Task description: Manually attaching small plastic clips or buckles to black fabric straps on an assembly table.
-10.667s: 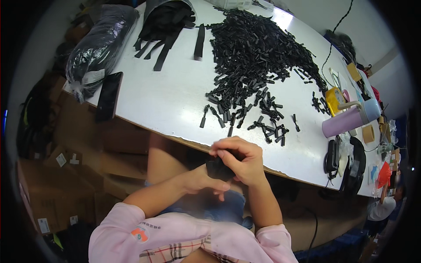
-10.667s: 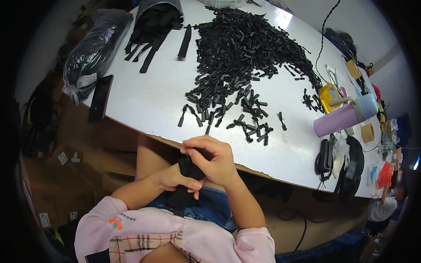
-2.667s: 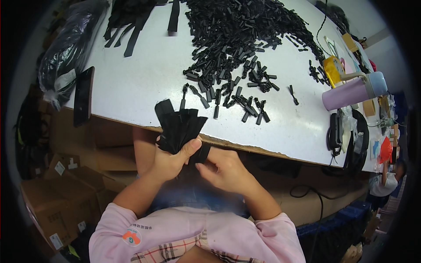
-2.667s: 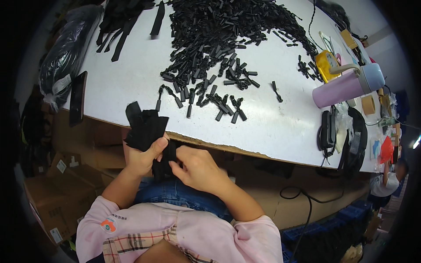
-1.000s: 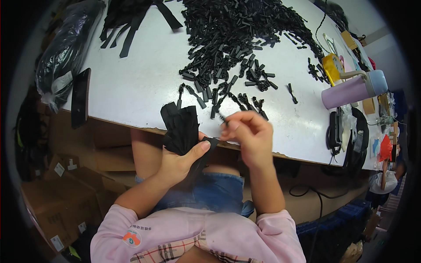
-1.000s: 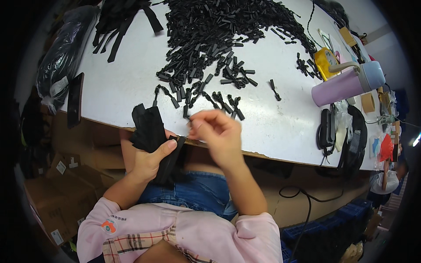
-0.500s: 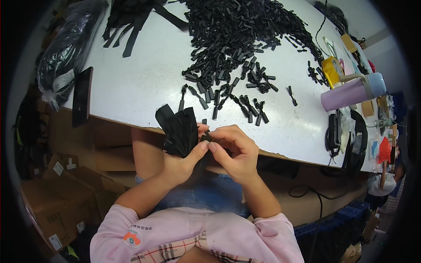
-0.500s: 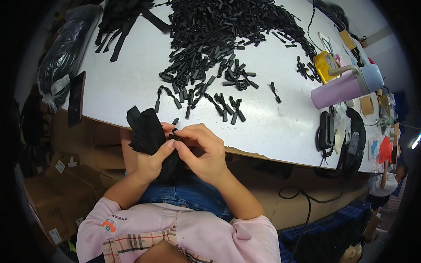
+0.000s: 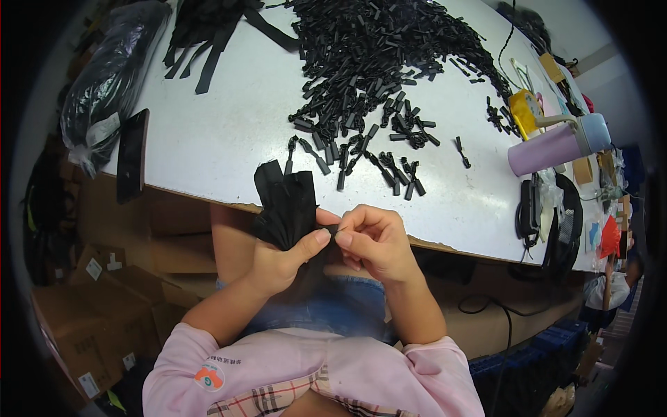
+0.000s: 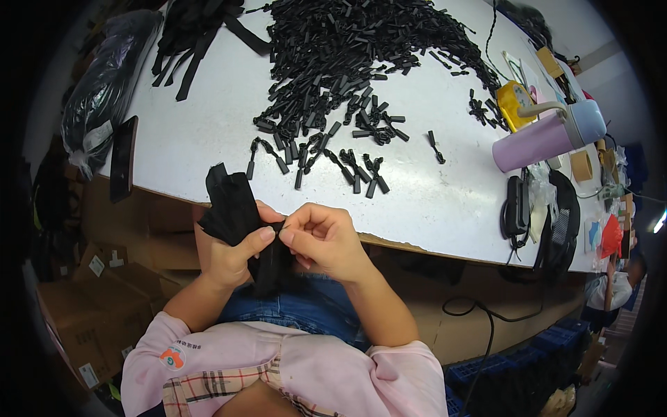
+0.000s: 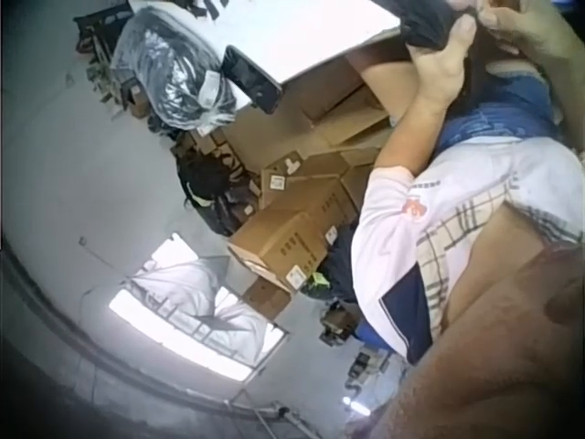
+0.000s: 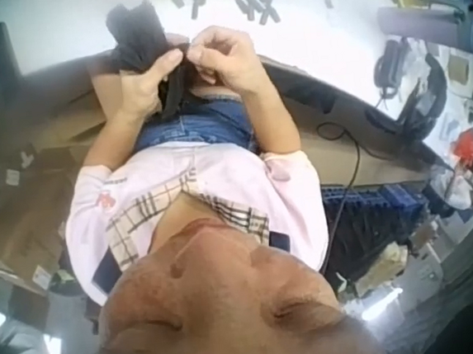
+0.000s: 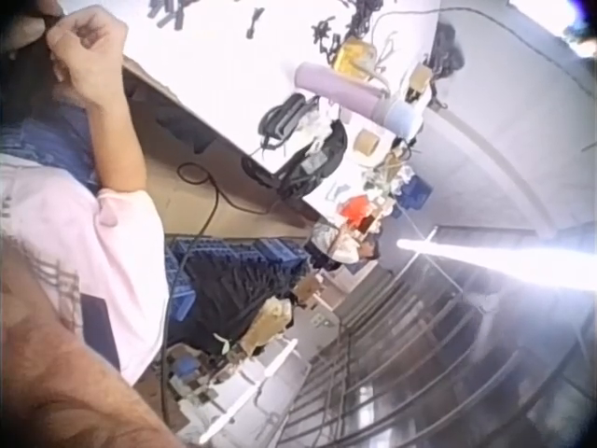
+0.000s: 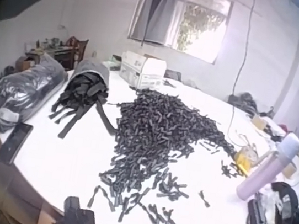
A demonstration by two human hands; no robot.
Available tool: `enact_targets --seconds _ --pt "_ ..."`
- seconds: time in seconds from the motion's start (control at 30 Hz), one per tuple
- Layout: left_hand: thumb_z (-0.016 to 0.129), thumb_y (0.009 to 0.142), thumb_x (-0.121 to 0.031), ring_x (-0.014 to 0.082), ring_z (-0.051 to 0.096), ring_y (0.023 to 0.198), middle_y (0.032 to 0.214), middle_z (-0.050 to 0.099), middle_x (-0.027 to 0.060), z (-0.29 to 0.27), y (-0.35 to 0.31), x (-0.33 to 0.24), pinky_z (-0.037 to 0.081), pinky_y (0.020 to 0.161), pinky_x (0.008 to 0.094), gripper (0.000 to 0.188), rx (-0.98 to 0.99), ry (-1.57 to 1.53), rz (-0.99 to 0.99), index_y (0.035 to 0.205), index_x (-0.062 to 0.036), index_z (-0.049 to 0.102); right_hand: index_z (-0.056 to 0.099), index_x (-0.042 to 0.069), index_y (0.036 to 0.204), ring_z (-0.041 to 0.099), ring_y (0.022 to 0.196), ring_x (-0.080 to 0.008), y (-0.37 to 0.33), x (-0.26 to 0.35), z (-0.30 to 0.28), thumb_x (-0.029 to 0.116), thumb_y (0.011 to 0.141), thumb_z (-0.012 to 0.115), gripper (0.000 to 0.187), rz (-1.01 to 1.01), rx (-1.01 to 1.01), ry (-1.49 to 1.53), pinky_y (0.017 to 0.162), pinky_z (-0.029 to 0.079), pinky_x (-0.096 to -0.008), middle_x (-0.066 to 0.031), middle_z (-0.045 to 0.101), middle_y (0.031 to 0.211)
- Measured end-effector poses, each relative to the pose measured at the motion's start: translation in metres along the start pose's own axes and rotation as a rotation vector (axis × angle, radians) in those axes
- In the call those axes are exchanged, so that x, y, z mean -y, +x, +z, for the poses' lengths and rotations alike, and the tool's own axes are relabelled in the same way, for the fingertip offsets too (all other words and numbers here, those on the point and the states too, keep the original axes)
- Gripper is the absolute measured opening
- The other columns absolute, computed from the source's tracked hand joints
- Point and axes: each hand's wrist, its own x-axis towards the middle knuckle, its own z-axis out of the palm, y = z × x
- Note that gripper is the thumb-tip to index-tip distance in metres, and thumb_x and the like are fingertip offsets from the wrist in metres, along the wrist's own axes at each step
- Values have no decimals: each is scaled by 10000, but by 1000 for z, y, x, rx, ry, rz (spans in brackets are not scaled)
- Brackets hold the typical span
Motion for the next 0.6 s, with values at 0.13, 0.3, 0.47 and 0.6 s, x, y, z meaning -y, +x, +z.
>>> enact_targets --seconds 0.13,0.3,0.47,0.6 --pt "523 798 -40 95 513 824 914 553 52 1 1 4 423 732 229 203 22 -5 20 994 14 524 524 0 746 425 434 -41 1 6 -4 57 767 582 84 139 65 -35 380 327 -156 -23 513 607" --pt "524 799 -41 92 508 833 924 554 54 2 1 5 423 734 229 208 17 -11 -2 999 15 526 525 -1 743 427 431 -41 0 6 -5 56 767 583 85 114 61 -18 380 330 -155 -29 519 610" --pt "503 804 -28 106 519 813 903 557 71 7 2 3 429 729 236 194 -6 -21 33 991 24 509 524 -11 744 428 422 -43 1 2 -3 52 765 581 87 76 -10 25 376 341 -154 -25 510 597" --pt "491 807 -22 114 523 813 903 555 78 7 2 1 430 729 240 190 12 8 22 991 26 499 525 -14 747 429 414 -45 1 3 -3 50 762 582 88 85 -3 -18 366 340 -154 -31 512 604"
